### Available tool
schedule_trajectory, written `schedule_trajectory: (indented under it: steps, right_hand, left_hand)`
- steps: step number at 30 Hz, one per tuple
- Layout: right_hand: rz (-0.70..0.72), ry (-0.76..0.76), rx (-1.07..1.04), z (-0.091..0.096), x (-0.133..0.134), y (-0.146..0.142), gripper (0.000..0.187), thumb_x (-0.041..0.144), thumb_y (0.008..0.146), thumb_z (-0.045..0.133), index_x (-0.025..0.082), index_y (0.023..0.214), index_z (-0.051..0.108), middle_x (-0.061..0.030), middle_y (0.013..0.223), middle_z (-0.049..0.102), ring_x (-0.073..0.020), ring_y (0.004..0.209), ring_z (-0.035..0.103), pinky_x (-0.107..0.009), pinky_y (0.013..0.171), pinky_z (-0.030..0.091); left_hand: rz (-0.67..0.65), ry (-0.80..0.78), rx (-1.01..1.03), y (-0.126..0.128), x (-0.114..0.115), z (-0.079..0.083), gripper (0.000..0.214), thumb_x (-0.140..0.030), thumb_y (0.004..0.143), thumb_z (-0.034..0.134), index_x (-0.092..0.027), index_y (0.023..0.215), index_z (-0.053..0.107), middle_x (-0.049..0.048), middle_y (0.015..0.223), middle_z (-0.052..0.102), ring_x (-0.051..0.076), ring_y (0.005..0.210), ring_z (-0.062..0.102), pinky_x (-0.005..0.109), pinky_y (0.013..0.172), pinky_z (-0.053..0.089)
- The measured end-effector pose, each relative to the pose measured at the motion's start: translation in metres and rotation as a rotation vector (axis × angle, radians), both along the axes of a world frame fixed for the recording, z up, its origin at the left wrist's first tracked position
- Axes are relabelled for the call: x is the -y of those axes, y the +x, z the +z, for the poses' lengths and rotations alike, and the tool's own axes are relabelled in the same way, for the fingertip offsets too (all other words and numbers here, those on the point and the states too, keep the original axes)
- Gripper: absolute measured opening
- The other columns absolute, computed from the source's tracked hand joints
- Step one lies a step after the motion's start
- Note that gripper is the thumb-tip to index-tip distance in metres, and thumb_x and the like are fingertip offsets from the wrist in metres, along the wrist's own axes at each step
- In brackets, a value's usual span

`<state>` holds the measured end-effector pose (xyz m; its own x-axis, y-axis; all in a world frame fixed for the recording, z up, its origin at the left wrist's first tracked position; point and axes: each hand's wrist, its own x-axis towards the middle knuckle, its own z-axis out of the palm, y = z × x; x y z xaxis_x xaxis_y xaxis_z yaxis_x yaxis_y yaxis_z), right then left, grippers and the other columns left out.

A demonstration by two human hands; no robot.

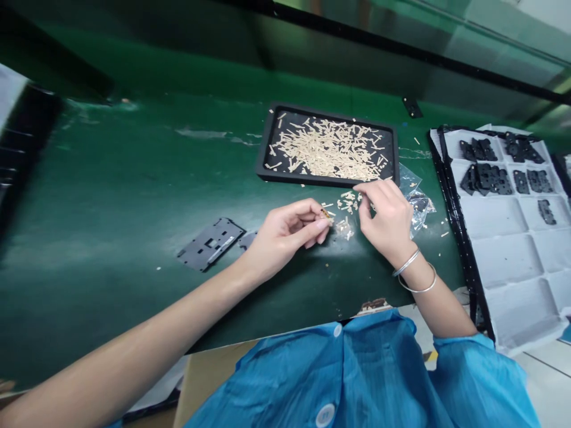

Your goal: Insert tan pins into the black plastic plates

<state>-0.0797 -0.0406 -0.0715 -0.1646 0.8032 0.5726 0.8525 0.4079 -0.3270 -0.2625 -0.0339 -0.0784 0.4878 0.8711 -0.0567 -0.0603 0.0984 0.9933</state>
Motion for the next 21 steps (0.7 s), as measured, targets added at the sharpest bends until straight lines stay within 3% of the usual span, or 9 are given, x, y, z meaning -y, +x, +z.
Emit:
schedule_trajectory:
  steps: [2,7,11,16,21]
  right_hand:
    - [0.047,-0.096,-0.100,0.001,0.002,-0.002,0.024,0.006,0.084,0.050,0.020,0.089,0.068,-0.0053,0.087,0.073,-0.0177,0.077,0.064,-0.031,0.062,0.051]
    - [0.175,-0.232,-0.324,0.006,0.013,-0.016,0.004,0.018,0.082,0.065,0.019,0.080,0.068,-0.0016,0.075,0.069,-0.0123,0.062,0.058,-0.026,0.054,0.048]
    - [0.134,-0.287,-0.362,0.008,0.016,-0.020,0.010,0.014,0.080,0.066,0.019,0.071,0.065,0.0001,0.068,0.066,-0.0113,0.061,0.056,-0.025,0.054,0.046]
    - [0.081,-0.551,-0.735,0.008,0.012,-0.019,0.007,0.017,0.075,0.067,0.018,0.069,0.065,0.0020,0.067,0.066,-0.0088,0.058,0.058,-0.020,0.049,0.045]
    - [0.076,-0.651,-0.898,0.010,0.011,-0.019,0.007,0.018,0.072,0.070,0.017,0.067,0.066,0.0025,0.066,0.066,-0.0070,0.059,0.059,-0.016,0.051,0.046]
  left_hand:
    - [0.044,-0.006,0.012,0.001,0.000,-0.001,0.015,-0.027,0.083,0.058,-0.018,0.073,0.052,-0.0035,0.056,0.052,0.007,0.049,0.042,0.021,0.048,0.032]
    - [0.070,-0.016,0.015,0.002,0.000,-0.005,0.014,-0.027,0.083,0.060,-0.017,0.075,0.054,-0.0035,0.057,0.052,0.008,0.050,0.043,0.021,0.048,0.034]
    - [0.075,-0.035,-0.010,0.002,0.002,-0.003,0.012,-0.024,0.082,0.060,-0.017,0.073,0.055,-0.0037,0.056,0.051,0.007,0.050,0.043,0.021,0.049,0.034]
    - [0.059,-0.038,-0.002,0.001,0.006,-0.001,0.009,-0.025,0.082,0.058,-0.017,0.077,0.058,-0.0032,0.059,0.053,0.007,0.050,0.043,0.021,0.049,0.034]
    - [0.056,0.035,-0.022,0.000,0.009,-0.001,0.014,-0.026,0.086,0.055,-0.017,0.077,0.059,-0.0031,0.061,0.053,0.007,0.052,0.044,0.022,0.051,0.035]
